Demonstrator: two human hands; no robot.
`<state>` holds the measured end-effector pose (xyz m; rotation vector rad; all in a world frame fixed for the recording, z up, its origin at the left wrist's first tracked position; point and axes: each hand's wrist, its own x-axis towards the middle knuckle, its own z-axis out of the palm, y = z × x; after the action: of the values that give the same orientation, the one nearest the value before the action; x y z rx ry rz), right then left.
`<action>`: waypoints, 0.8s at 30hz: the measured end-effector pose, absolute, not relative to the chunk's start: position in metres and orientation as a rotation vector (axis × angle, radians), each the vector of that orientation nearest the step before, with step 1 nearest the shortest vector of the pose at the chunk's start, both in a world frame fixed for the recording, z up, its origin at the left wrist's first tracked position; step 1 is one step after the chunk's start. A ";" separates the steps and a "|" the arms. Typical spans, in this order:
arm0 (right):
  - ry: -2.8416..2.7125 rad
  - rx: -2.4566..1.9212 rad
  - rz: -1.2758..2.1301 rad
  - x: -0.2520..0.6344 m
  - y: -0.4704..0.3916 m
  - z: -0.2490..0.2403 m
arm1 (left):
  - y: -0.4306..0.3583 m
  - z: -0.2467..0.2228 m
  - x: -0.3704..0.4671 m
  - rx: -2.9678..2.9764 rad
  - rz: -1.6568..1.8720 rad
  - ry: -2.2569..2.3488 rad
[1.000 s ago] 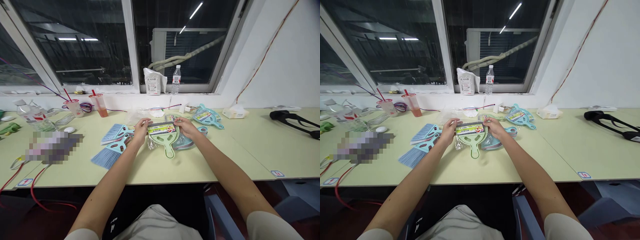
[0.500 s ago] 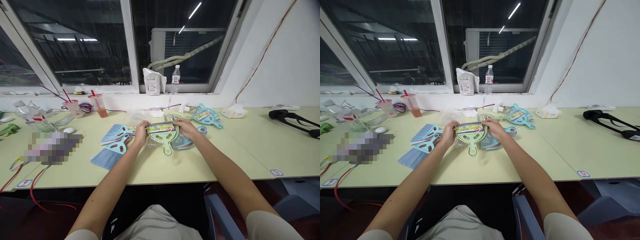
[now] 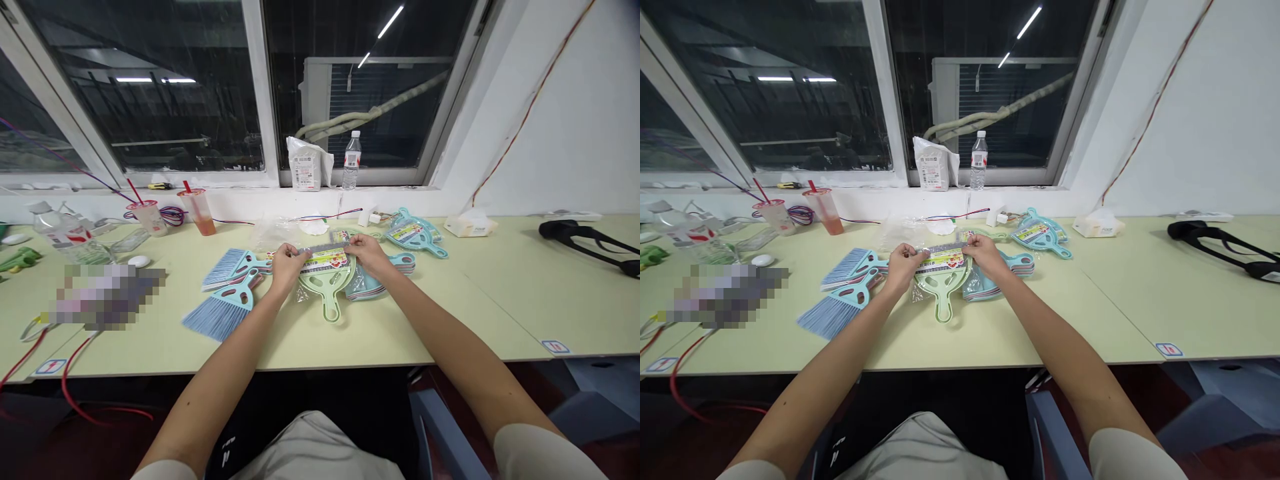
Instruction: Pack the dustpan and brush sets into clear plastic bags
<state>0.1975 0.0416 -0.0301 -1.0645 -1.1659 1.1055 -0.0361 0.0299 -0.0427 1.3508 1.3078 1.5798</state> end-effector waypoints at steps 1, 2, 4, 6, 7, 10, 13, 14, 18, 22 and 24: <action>-1.175 -1.064 1.095 0.197 0.042 -0.031 | 0.031 -0.044 -0.036 1.353 1.584 1.315; -1.186 -1.065 1.087 0.196 0.042 -0.032 | 0.031 -0.045 -0.036 1.356 1.587 1.327; -1.225 -1.076 1.050 0.196 0.044 -0.034 | 0.033 -0.045 -0.036 1.367 1.592 1.349; -1.308 -1.107 0.935 0.198 0.044 -0.034 | 0.035 -0.046 -0.037 1.399 1.609 1.347; -1.363 -1.125 0.841 0.200 0.044 -0.034 | 0.036 -0.046 -0.037 1.421 1.624 1.342; -1.549 -1.117 0.426 0.202 0.036 -0.028 | 0.035 -0.046 -0.037 1.474 1.660 1.342; -1.768 -1.013 0.014 0.197 0.022 -0.019 | 0.032 -0.045 -0.035 1.497 1.651 1.347; -1.860 -0.970 -0.075 0.194 0.017 -0.017 | 0.030 -0.045 -0.034 1.508 1.645 1.345; -2.176 -0.852 -0.245 0.178 0.004 -0.016 | 0.023 -0.043 -0.027 1.567 1.641 1.280; -2.273 -0.863 -0.336 0.170 0.001 -0.020 | 0.019 -0.043 -0.022 1.593 1.650 1.268; -2.287 -0.864 -0.367 0.170 0.001 -0.020 | 0.019 -0.044 -0.021 1.597 1.653 1.272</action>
<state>0.1698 0.0012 -0.0203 -0.8637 -2.2866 -0.3667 -0.0210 0.0185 -0.0436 1.5966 1.2725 1.6535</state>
